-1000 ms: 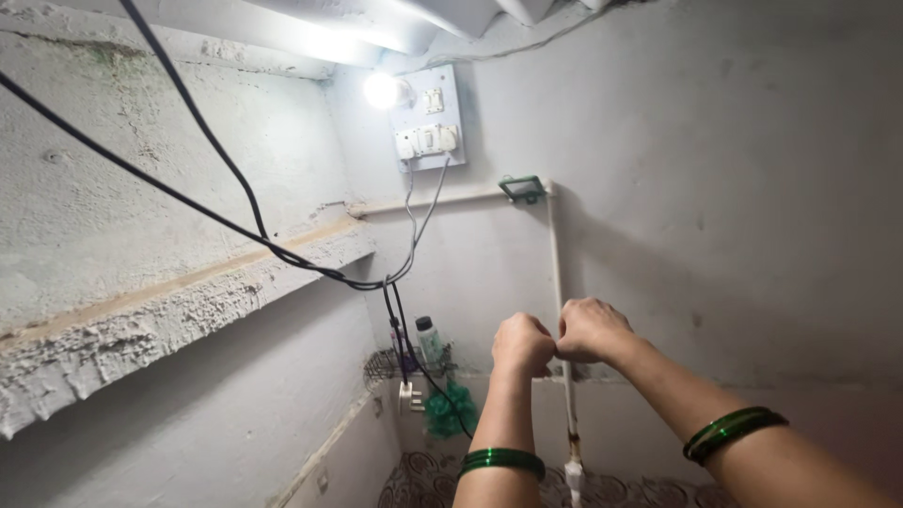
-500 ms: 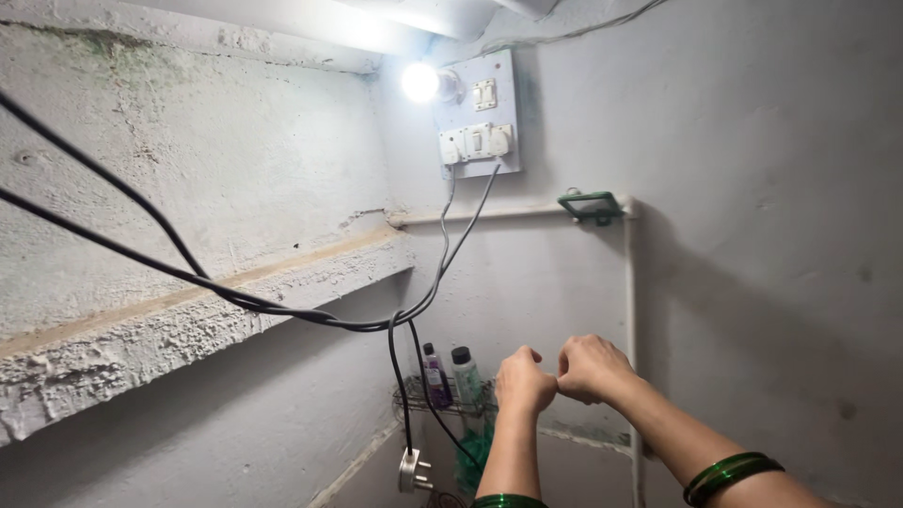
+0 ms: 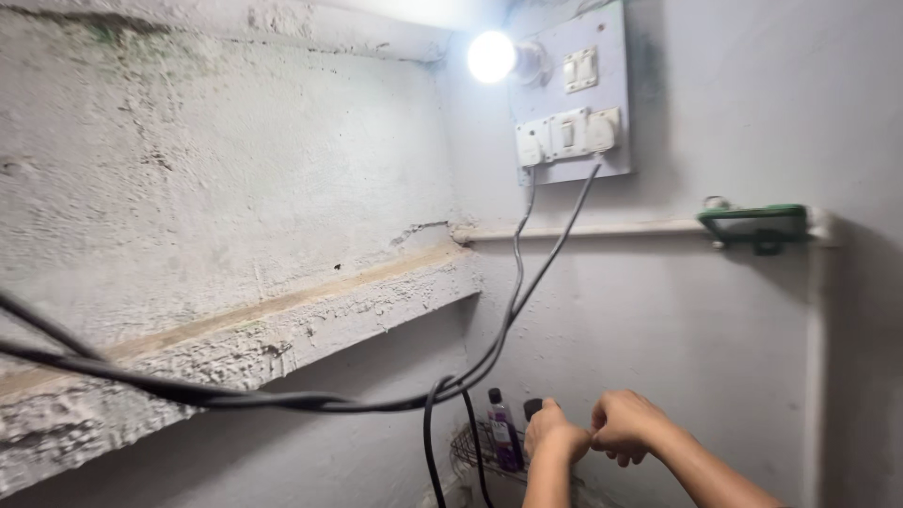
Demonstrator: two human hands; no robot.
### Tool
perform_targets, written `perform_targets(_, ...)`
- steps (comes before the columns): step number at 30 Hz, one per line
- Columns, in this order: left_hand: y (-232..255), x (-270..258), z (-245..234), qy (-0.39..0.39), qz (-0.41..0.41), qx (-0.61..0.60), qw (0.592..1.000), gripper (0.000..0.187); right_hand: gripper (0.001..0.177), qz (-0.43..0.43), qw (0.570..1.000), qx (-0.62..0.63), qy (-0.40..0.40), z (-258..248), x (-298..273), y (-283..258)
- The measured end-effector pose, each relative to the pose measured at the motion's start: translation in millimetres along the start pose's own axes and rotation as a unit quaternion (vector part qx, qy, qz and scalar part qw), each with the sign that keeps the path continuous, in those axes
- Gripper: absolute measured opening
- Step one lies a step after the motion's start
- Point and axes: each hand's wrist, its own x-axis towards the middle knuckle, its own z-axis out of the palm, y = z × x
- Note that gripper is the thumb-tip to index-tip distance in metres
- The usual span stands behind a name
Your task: The person rearranges various toiletry bottles, tubes, and containers on a blue wall-mounted shelf by hand. They move items to different positions and pick up a blue container before returning it to the shelf.
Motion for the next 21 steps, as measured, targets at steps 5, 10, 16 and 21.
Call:
perform_targets(5,-26,85,25,0.064,0.0,-0.019,0.998,0.061,0.009,-0.032,0.999,0.006,-0.01,17,74,17)
perform_targets(10,-40,140,48,0.08,-0.072,-0.034,0.994,0.066,0.011,-0.031,0.999,-0.025,0.016,26,136,26)
perform_targets(16,-76,198,92,0.072,-0.154,-0.05,0.984,0.074,0.053,-0.105,0.989,-0.081,0.06,70,223,35)
perform_targets(21,-87,229,107,0.042,-0.158,-0.047,0.985,0.075,0.07,-0.117,0.989,-0.087,0.026,87,264,31)
